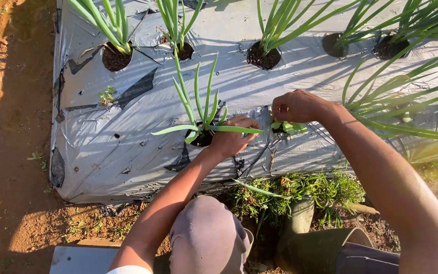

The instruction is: Weeding a vegetable garden by using a hand hoe to clear paths and manually pulling weeds from around onion plants.

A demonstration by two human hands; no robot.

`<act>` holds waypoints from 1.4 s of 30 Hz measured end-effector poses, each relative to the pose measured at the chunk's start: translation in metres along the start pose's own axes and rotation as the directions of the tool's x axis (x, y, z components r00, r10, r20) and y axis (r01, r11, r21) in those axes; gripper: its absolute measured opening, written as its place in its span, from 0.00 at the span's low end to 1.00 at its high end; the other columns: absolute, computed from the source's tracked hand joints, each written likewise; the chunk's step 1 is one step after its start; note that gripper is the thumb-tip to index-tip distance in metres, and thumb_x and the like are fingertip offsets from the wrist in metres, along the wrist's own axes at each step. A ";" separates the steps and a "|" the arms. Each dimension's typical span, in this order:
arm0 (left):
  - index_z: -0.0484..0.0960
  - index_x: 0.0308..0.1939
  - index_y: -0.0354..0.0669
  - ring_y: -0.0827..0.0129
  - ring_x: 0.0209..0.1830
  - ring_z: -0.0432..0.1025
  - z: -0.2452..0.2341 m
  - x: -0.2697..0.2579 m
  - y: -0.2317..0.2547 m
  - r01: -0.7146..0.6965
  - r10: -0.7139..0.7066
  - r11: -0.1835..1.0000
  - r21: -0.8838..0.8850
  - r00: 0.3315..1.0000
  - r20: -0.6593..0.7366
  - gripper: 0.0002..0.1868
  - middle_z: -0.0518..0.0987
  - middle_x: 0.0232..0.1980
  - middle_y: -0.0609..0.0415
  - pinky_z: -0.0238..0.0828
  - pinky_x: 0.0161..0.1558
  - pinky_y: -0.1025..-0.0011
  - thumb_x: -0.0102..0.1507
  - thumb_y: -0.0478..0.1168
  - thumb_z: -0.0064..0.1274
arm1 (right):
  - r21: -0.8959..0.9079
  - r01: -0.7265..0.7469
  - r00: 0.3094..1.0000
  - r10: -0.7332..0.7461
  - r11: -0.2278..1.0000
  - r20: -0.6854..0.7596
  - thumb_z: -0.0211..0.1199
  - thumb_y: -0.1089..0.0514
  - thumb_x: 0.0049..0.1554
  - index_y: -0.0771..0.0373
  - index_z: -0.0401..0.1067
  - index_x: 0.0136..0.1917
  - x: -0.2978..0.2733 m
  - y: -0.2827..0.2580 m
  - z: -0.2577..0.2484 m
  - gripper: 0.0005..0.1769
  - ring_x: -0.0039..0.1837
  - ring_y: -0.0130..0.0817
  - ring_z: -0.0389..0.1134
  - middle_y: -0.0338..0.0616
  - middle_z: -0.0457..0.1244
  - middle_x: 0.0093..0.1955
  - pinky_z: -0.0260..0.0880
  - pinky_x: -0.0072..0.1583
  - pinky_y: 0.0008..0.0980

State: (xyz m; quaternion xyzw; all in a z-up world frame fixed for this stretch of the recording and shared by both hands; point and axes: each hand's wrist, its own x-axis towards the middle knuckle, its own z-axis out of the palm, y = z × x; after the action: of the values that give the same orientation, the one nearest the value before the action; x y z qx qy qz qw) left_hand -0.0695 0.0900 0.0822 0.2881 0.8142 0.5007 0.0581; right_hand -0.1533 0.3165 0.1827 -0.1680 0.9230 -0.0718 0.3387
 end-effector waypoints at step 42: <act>0.80 0.32 0.57 0.58 0.34 0.79 0.048 0.221 -0.096 0.485 -0.176 0.832 0.270 0.691 -0.701 0.06 0.79 0.29 0.60 0.81 0.35 0.54 0.55 0.46 0.61 | 0.899 0.399 0.883 0.188 0.183 -0.430 0.76 0.57 0.55 0.58 0.74 0.65 0.244 0.166 -0.022 0.25 0.55 0.49 0.74 0.58 0.69 0.56 0.80 0.54 0.46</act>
State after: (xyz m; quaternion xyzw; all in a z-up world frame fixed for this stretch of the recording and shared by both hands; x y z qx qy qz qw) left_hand -0.2734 0.2121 0.0205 -0.0542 0.9115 0.3541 -0.2018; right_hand -0.3848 0.3842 0.0120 0.0423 0.6975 -0.7021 0.1369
